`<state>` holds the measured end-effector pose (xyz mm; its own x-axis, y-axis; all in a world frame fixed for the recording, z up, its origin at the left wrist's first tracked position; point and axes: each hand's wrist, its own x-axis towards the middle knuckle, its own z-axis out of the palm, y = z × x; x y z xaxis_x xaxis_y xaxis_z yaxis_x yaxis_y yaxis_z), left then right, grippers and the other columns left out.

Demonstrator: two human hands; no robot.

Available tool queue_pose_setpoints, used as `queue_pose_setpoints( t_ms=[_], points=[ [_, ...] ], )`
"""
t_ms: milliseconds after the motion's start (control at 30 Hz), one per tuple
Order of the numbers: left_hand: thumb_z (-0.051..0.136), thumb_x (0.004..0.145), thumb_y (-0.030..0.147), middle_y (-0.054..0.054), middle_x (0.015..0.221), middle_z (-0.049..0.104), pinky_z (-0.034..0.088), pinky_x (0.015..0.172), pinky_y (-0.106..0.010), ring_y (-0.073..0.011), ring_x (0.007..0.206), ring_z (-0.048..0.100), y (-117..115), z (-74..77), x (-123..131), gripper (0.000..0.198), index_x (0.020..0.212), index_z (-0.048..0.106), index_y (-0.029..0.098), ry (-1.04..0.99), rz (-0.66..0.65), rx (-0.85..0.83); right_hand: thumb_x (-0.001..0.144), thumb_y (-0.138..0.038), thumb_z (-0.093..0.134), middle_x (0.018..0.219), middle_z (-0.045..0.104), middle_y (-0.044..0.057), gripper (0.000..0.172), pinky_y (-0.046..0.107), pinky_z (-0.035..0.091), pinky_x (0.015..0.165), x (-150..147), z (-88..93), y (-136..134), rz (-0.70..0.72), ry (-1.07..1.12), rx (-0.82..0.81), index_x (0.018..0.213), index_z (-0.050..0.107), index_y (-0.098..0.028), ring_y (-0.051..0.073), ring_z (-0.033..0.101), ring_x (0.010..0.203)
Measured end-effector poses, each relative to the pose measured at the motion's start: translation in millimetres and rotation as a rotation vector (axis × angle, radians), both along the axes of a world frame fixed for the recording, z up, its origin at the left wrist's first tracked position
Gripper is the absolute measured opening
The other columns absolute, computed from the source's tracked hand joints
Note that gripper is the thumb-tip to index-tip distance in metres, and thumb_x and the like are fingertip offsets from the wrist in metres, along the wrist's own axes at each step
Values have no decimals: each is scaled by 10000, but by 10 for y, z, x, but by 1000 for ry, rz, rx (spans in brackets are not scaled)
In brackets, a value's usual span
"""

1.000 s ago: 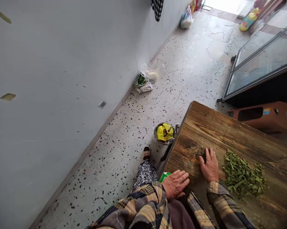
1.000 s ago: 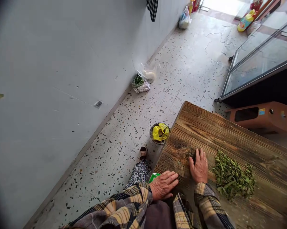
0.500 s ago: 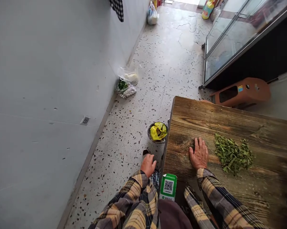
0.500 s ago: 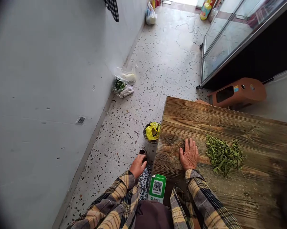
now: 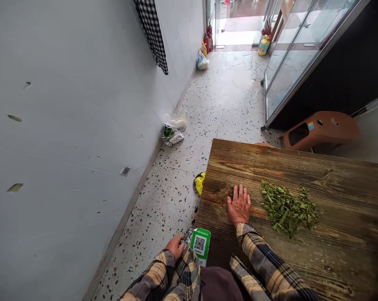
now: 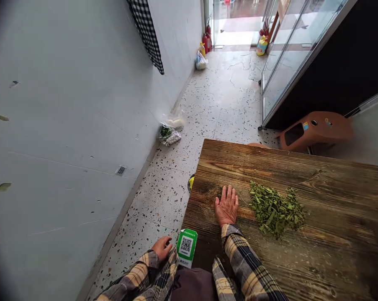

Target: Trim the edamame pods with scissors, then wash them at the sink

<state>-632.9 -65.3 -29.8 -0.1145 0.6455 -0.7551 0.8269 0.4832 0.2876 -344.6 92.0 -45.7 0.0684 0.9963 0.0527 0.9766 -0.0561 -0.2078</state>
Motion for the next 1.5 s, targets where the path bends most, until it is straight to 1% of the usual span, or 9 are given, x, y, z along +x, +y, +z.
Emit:
queue_pose_setpoints(
  t_ms=[233, 367, 667, 800, 967, 1133, 1233, 1333, 1500],
  points=[
    [500, 842, 257, -138, 1137, 688, 469, 923, -301, -229, 1042, 638, -167, 175, 122, 349, 1126, 658, 132, 107, 38, -94, 975, -378, 357, 1579, 271, 158, 562, 513, 191, 1141, 74, 42, -30, 10, 77, 18, 1469, 392, -112, 307, 156, 1463],
    [506, 831, 250, -117, 1118, 703, 463, 942, -310, -225, 1043, 642, -164, 213, 199, 350, 1127, 664, 149, 130, 43, -100, 978, -377, 353, 1579, 272, 152, 556, 513, 191, 1139, 110, 55, -54, 12, 102, 32, 1470, 391, -122, 311, 169, 1459],
    [516, 824, 250, -133, 1143, 698, 472, 940, -316, -234, 1057, 639, -96, 309, 286, 380, 1149, 665, 121, 102, 57, -29, 973, -362, 355, 1570, 287, 156, 542, 516, 202, 1130, 152, 115, -94, 30, 138, 34, 1463, 403, -133, 309, 185, 1449],
    [535, 809, 239, -117, 1125, 704, 480, 943, -350, -236, 1031, 647, -133, 284, 239, 352, 1119, 678, 152, 85, 85, 0, 976, -371, 338, 1558, 306, 165, 547, 530, 201, 1127, 148, 146, -104, 32, 146, 31, 1465, 396, -132, 314, 194, 1447],
    [538, 820, 235, -131, 1138, 698, 483, 935, -336, -237, 1045, 645, -114, 130, 53, 337, 1107, 679, 130, 79, 135, -8, 969, -370, 348, 1548, 327, 164, 544, 540, 213, 1126, 128, 149, -110, 43, 129, 19, 1456, 410, -137, 314, 214, 1441],
    [499, 857, 260, -128, 1138, 703, 497, 901, -314, -227, 1025, 655, 199, -123, -289, 364, 1155, 658, 124, 42, 174, -14, 968, -378, 354, 1550, 324, 160, 550, 539, 219, 1132, 73, 119, -94, 49, 76, 15, 1455, 408, -127, 315, 228, 1436],
    [467, 877, 292, -122, 1139, 703, 503, 885, -311, -221, 1020, 656, 517, -406, -545, 382, 1168, 650, 126, 1, 154, -15, 968, -381, 355, 1555, 315, 154, 549, 537, 233, 1132, 38, 64, -68, 54, 21, 3, 1456, 402, -133, 314, 227, 1439],
    [426, 892, 281, -115, 1151, 696, 501, 884, -311, -214, 1028, 651, 889, -842, -795, 375, 1152, 651, 134, -29, 95, -25, 959, -366, 361, 1569, 292, 134, 556, 548, 252, 1125, 21, -39, -34, 61, -39, -7, 1476, 361, -161, 314, 226, 1445],
    [446, 876, 251, -143, 1145, 675, 470, 925, -323, -231, 1074, 621, 1549, -1781, -1072, 333, 1090, 665, 120, -53, -122, -61, 960, -367, 348, 1603, 221, 115, 610, 574, 298, 1106, 15, -200, 12, 97, -122, -21, 1533, 222, -201, 330, 226, 1454]
  ],
)
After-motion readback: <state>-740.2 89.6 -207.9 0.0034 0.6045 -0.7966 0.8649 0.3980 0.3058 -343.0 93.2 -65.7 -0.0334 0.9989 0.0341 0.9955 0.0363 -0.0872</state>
